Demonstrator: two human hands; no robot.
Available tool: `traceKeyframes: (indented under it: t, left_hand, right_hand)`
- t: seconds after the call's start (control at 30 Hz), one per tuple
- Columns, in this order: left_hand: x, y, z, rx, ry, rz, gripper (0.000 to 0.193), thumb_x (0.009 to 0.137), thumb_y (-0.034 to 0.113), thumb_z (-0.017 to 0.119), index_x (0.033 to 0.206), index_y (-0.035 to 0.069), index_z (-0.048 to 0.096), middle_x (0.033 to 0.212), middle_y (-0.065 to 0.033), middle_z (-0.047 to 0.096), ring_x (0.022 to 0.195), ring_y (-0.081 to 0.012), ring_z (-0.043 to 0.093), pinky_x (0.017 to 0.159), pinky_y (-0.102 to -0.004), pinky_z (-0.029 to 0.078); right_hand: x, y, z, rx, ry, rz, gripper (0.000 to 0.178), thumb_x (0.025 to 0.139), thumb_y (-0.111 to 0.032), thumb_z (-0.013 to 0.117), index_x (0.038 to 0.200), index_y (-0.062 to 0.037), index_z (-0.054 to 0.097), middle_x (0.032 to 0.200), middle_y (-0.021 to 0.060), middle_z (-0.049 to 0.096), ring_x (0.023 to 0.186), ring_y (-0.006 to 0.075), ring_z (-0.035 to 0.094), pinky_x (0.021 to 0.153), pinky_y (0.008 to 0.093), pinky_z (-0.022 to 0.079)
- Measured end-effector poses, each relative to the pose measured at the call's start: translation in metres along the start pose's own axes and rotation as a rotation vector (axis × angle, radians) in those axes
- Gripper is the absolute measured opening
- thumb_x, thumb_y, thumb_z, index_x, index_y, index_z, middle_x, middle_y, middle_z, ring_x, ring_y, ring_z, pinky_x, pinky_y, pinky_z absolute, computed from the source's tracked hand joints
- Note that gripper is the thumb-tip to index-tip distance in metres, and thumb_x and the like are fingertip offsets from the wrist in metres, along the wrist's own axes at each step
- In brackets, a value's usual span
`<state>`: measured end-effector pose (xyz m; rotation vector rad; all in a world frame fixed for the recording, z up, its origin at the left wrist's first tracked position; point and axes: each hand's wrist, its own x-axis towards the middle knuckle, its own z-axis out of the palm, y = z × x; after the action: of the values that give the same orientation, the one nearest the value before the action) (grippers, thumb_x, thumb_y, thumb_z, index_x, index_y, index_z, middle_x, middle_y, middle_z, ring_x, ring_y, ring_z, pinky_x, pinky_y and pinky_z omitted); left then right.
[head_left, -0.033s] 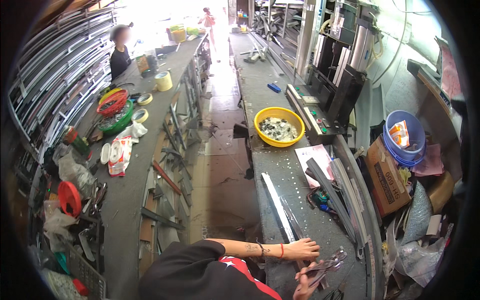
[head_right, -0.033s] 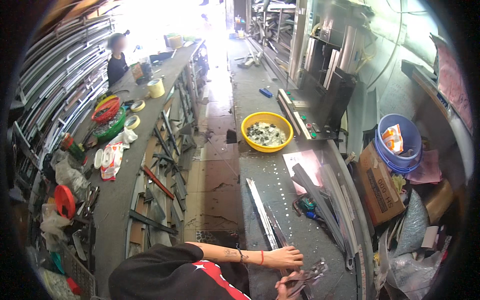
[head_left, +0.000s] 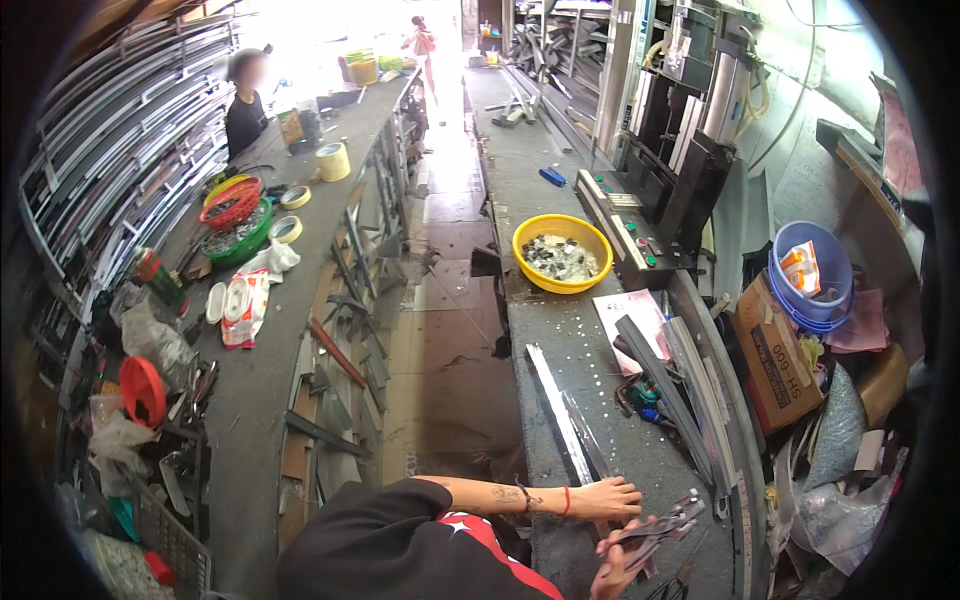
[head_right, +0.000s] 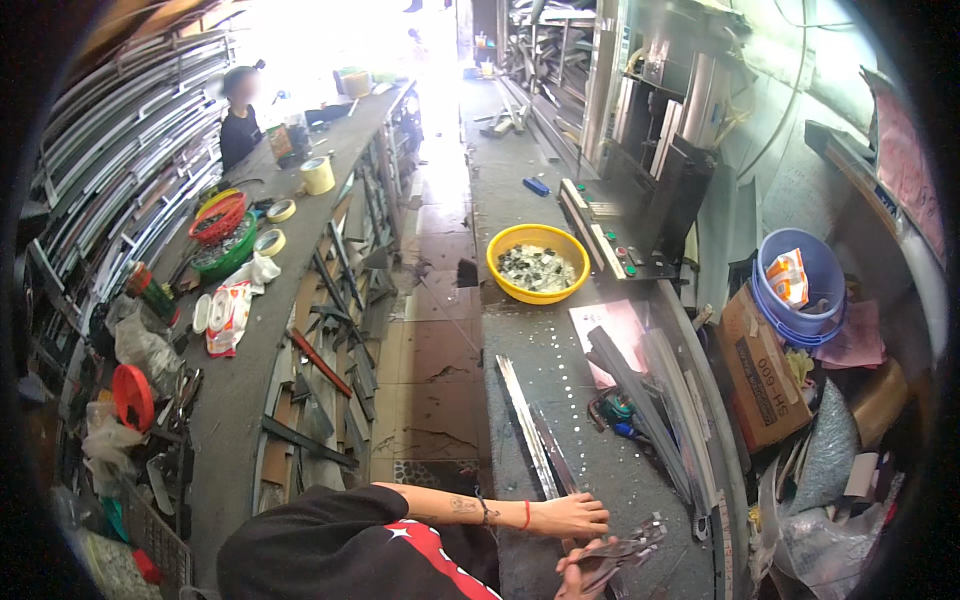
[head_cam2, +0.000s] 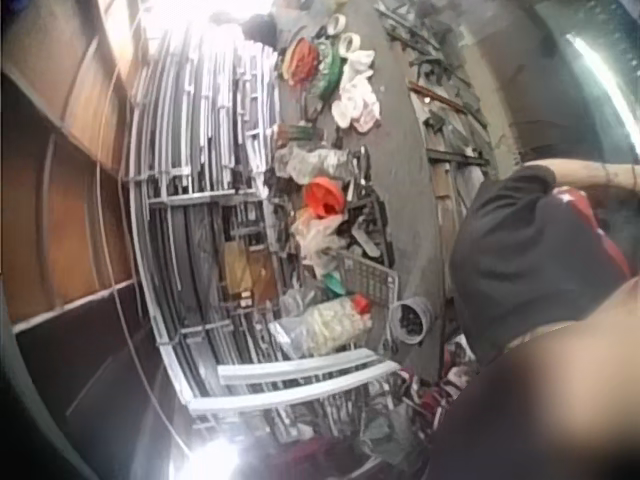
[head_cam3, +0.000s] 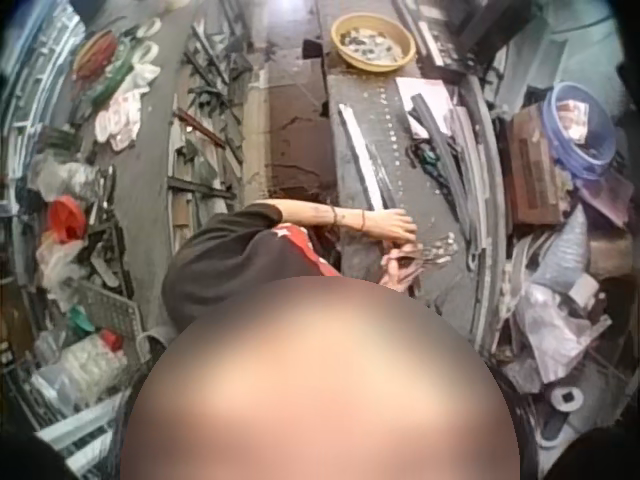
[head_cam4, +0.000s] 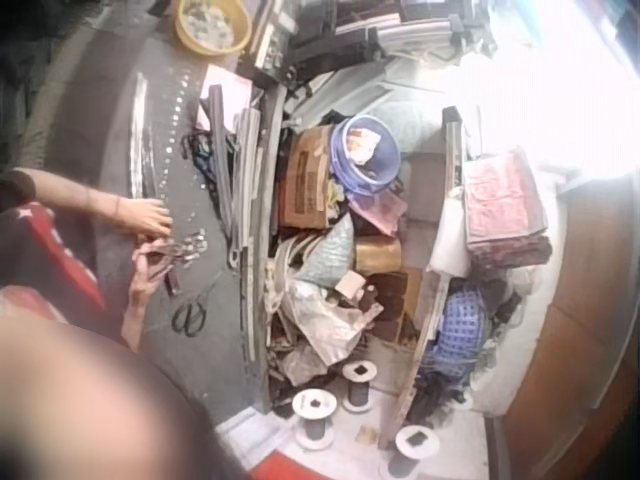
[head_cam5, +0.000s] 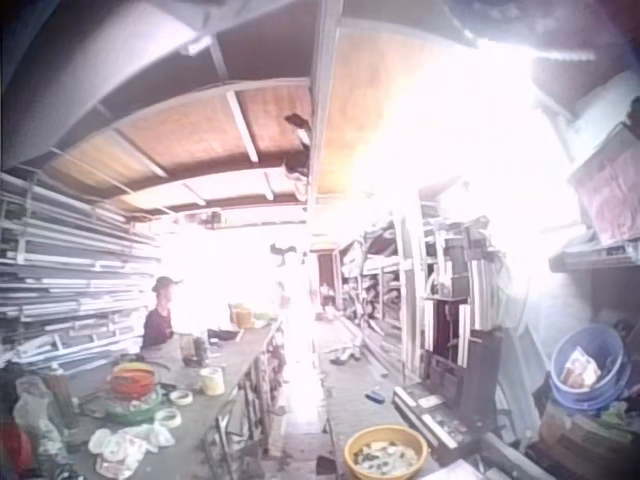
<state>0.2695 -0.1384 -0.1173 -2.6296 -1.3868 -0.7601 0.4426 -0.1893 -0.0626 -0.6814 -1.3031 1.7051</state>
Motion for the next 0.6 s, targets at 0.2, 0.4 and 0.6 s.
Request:
traceKeyframes:
  t: [0.2, 0.4, 0.6]
  left_hand:
    - [0.006, -0.005, 0.003, -0.206, -0.056, 0.067, 0.038, 0.065, 0.035, 0.069, 0.088, 0.010, 0.052, 0.095, -0.0064, 0.048, 0.093, -0.0235, 0.051, 0.076, -0.0351, 0.042]
    - [0.018, -0.005, 0.004, -0.289, -0.102, 0.045, 0.015, 0.075, 0.019, 0.062, 0.081, 0.009, 0.054, 0.088, -0.0076, 0.049, 0.089, -0.0249, 0.053, 0.074, -0.0377, 0.045]
    - [0.022, -0.020, -0.007, -0.367, -0.159, 0.016, 0.013, 0.076, 0.019, 0.063, 0.081, 0.008, 0.057, 0.086, -0.0085, 0.053, 0.089, -0.0270, 0.057, 0.074, -0.0388, 0.047]
  right_hand:
    - [0.017, -0.029, -0.018, 0.156, 0.141, -0.172, 0.077, 0.073, -0.005, 0.056, 0.141, -0.0094, 0.019, 0.113, 0.0071, 0.047, 0.084, 0.0152, 0.050, 0.064, 0.0250, 0.046]
    - [0.001, -0.039, -0.083, 0.813, 0.062, -0.079, 0.059, 0.078, -0.009, 0.061, 0.133, -0.0052, 0.037, 0.121, 0.0165, 0.050, 0.094, 0.0262, 0.053, 0.074, 0.0388, 0.044]
    - [0.001, -0.029, -0.127, 0.618, 0.095, -0.143, 0.071, 0.082, -0.016, 0.059, 0.141, -0.0053, 0.021, 0.117, 0.0076, 0.042, 0.092, 0.0176, 0.045, 0.070, 0.0289, 0.042]
